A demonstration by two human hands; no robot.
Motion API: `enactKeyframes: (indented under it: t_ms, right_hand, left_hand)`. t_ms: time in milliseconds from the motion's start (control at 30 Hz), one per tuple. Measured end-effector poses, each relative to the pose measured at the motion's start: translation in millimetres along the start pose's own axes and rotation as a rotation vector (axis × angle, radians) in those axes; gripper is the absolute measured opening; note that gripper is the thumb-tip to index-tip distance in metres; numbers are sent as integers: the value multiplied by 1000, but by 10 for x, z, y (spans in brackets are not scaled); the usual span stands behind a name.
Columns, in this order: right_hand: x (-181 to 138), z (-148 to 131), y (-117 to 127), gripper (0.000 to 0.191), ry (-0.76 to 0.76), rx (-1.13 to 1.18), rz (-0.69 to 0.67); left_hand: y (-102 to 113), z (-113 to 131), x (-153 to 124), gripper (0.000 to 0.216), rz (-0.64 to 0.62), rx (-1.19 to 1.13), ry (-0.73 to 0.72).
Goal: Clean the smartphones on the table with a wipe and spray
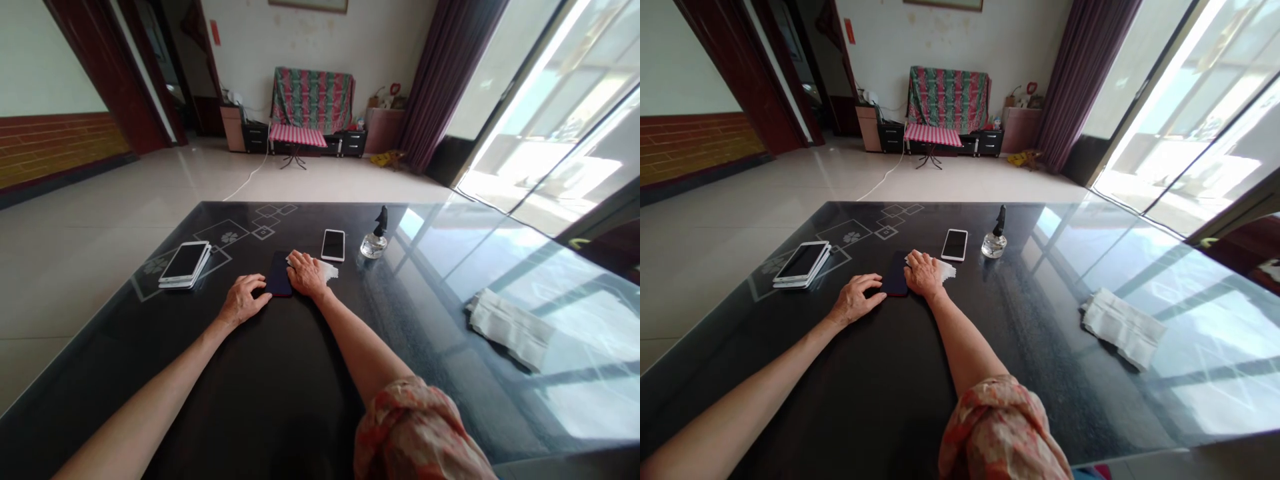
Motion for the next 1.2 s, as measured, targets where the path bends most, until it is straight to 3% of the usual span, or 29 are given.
enactKeyframes:
  t_ms: [633, 933, 1067, 1200]
  right_hand:
    - [-458, -62, 145, 46, 111, 27, -69]
    - [-725, -82, 206, 47, 239, 13, -87]
    - [-678, -81, 240, 46, 314, -15, -119]
    - [-418, -93, 241, 43, 333, -52, -123]
  left_hand:
    - [49, 28, 36, 16, -19, 18, 67]
    - [42, 44, 37, 15, -11, -1, 79]
    - [36, 48, 32, 13, -9, -5, 71]
    - [34, 45, 23, 12, -2, -6, 47]
Point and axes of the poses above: each hand's wrist, its own x-axis towards the middle knuckle, its own y-axis out of the back of the hand, z = x × y, the point moved 1 cm from there along x, towards the middle knuckle, and after that the axes turned 9 degrees about -y, right-handed, at the moved point
